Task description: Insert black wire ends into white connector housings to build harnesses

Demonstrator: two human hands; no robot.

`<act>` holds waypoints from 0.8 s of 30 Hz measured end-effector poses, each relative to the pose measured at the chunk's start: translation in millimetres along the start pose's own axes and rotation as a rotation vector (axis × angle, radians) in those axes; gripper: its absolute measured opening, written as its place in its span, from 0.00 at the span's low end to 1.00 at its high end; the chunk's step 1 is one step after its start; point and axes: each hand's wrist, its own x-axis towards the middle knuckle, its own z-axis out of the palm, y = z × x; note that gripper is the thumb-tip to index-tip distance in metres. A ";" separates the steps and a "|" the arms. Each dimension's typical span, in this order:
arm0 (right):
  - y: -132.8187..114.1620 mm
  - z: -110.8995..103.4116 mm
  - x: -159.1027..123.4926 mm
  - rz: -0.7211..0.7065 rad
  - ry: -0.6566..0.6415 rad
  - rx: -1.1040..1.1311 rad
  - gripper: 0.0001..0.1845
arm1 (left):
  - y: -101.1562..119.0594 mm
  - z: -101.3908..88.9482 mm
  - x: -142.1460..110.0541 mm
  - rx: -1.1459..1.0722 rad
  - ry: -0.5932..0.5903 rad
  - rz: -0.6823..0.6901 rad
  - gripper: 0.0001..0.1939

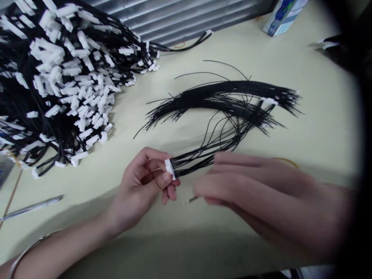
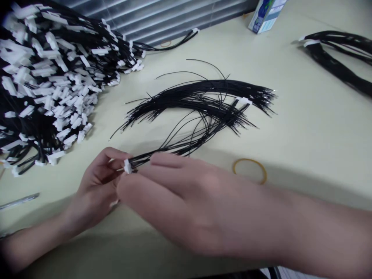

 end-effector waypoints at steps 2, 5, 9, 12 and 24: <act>6.4 -1.1 -1.3 -0.079 0.101 -0.140 0.18 | -3.0 -1.8 -1.5 0.013 -0.073 0.035 0.12; 11.4 0.9 -3.8 -0.101 0.104 -0.175 0.18 | -5.0 -3.8 -4.2 0.030 -0.141 0.057 0.14; 8.4 3.2 -6.8 0.015 0.051 -0.113 0.18 | -3.5 -4.6 -5.8 0.013 -0.170 0.046 0.14; 5.9 3.6 -7.9 0.087 -0.024 -0.082 0.18 | -2.7 -4.7 -5.0 -0.019 -0.163 0.034 0.13; 8.2 10.2 -11.7 0.171 -0.033 0.059 0.06 | -0.4 -4.4 -2.9 -0.052 -0.159 -0.006 0.12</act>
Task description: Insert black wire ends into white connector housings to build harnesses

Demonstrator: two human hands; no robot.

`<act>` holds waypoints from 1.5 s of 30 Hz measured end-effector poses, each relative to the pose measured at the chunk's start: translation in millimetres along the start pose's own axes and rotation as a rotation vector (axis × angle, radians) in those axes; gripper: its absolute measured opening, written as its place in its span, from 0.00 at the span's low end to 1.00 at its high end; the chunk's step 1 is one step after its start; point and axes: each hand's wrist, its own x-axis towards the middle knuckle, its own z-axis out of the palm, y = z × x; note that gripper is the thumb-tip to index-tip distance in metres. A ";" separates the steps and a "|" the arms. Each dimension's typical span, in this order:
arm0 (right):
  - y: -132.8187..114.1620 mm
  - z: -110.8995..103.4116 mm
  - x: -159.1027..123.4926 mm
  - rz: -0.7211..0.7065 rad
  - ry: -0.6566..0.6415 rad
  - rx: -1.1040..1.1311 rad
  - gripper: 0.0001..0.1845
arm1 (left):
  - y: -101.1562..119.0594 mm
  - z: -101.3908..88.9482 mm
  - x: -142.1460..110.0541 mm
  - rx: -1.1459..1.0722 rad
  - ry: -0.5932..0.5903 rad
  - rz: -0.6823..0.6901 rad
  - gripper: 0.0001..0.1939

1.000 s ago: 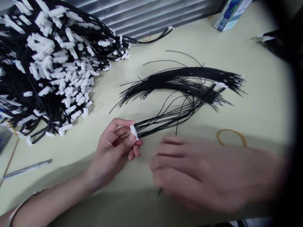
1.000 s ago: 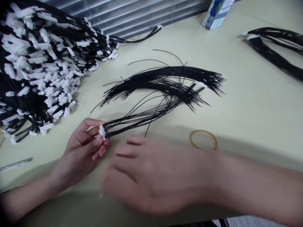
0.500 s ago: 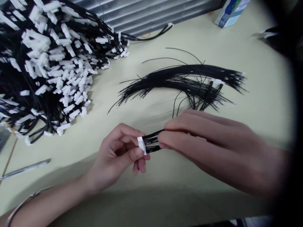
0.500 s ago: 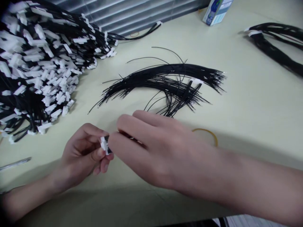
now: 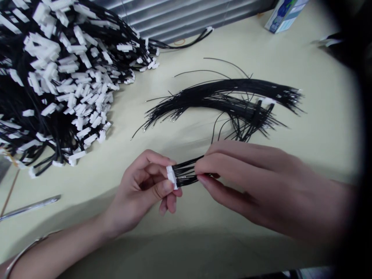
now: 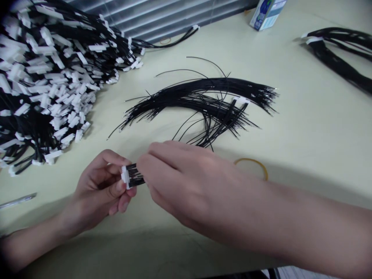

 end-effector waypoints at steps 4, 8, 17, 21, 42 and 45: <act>-1.8 -0.1 2.0 0.034 0.016 0.064 0.06 | -0.1 -0.7 -0.8 -0.007 -0.003 -0.016 0.13; -3.8 -0.6 1.7 0.046 -0.022 0.114 0.04 | -1.6 -1.5 -2.1 0.000 -0.029 0.005 0.14; -5.6 -2.6 2.0 0.047 -0.038 0.122 0.04 | -4.9 -1.8 -0.8 -0.010 -0.055 0.051 0.14; -5.3 -3.4 3.8 0.057 -0.011 0.067 0.08 | -4.6 -0.7 -1.5 -0.001 -0.043 0.046 0.13; -6.9 2.7 -1.5 0.018 0.050 -0.064 0.08 | -4.7 0.5 -2.9 0.015 -0.041 0.067 0.14; -8.3 2.7 -2.8 0.012 0.050 -0.051 0.08 | -4.6 1.1 -3.1 0.026 -0.042 0.074 0.15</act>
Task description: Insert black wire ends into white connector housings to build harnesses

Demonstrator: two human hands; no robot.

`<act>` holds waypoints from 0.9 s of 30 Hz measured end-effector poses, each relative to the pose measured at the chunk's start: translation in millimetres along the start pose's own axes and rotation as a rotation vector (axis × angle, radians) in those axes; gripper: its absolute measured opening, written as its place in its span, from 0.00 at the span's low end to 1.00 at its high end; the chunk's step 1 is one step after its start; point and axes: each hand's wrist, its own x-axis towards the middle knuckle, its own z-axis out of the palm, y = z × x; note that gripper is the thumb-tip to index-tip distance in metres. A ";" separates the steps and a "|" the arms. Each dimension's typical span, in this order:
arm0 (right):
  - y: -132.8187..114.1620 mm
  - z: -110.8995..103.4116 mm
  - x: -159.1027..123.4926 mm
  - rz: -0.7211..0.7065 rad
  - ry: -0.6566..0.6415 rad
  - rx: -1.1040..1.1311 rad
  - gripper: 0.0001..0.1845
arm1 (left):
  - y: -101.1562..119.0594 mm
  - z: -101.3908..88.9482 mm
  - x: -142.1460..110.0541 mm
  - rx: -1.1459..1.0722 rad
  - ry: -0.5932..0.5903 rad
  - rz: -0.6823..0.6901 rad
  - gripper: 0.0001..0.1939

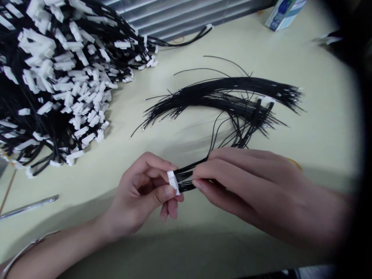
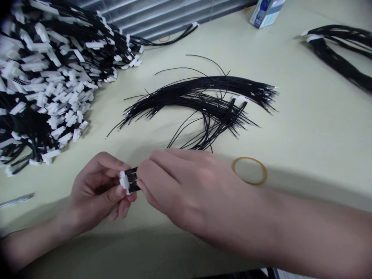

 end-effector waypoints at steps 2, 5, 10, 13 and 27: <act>-0.8 0.8 0.4 -0.014 0.005 0.003 0.09 | 0.6 0.8 0.0 0.009 0.001 0.000 0.15; -1.5 3.2 2.3 -0.025 0.005 0.009 0.09 | 1.6 1.7 0.1 0.024 0.002 -0.002 0.15; -2.4 8.3 4.8 -0.034 -0.007 0.057 0.10 | 1.9 1.7 -0.3 0.048 0.005 -0.012 0.14; -3.4 10.8 5.1 -0.023 -0.028 0.090 0.11 | 1.4 2.4 0.4 0.043 0.001 -0.024 0.13; 69.2 1.9 41.0 0.076 0.063 -0.191 0.07 | 7.0 11.5 4.8 -0.045 0.050 -0.243 0.11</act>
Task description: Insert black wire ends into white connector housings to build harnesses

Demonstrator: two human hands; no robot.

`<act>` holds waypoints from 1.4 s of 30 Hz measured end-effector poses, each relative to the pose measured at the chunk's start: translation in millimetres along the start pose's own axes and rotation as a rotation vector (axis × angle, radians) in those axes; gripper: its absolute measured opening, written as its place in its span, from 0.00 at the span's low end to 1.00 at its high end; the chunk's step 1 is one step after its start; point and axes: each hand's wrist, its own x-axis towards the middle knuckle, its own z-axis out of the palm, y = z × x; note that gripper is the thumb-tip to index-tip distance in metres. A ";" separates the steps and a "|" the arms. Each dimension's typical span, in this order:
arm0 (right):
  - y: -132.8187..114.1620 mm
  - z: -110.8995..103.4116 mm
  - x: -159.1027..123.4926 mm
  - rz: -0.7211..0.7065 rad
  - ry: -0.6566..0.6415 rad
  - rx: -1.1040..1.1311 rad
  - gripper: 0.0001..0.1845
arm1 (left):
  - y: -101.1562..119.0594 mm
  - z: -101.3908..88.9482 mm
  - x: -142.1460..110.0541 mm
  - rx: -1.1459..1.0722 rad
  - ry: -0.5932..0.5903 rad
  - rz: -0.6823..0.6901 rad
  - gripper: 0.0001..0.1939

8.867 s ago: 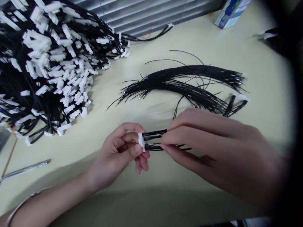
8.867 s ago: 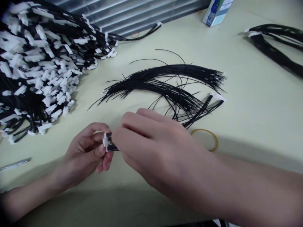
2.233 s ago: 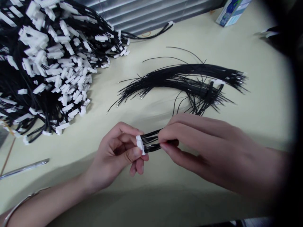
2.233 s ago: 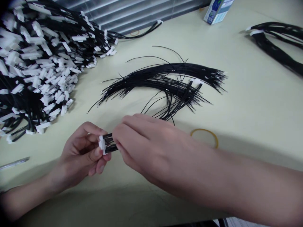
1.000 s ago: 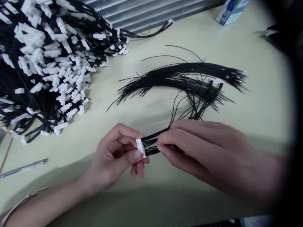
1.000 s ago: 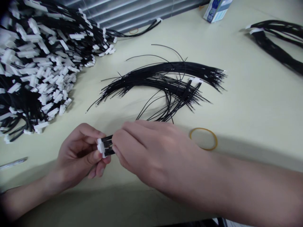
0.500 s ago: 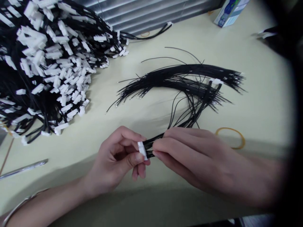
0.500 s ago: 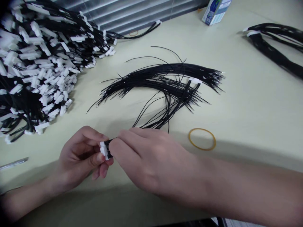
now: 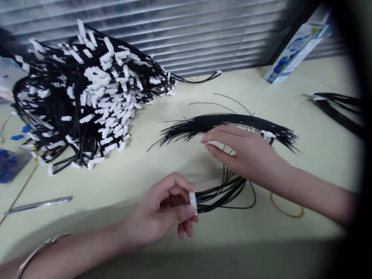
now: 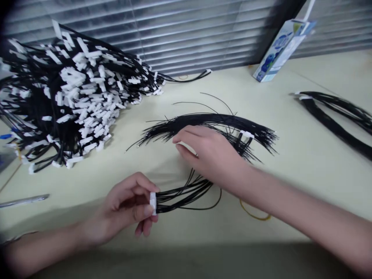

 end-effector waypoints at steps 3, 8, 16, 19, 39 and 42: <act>27.1 18.9 18.2 -0.105 -0.086 -0.090 0.13 | -0.7 -0.9 -0.1 -0.015 0.004 -0.014 0.12; 43.7 31.2 40.2 -0.290 -0.196 -0.180 0.10 | -0.5 -2.2 -0.2 -0.051 0.004 -0.022 0.12; 38.5 27.6 49.8 -0.482 -0.291 -0.309 0.11 | 1.2 -2.2 1.2 -0.043 0.007 -0.028 0.12; 38.0 32.4 50.8 -0.480 -0.279 -0.323 0.11 | 1.2 -2.5 1.0 -0.038 0.009 -0.017 0.12; -55.0 -14.4 -17.7 -0.152 -0.202 0.390 0.08 | -3.8 -6.8 -0.4 -0.093 -0.045 0.105 0.06; -54.6 -15.1 -16.7 -0.138 -0.102 0.367 0.05 | -5.9 -8.7 -1.0 -0.101 -0.067 0.163 0.05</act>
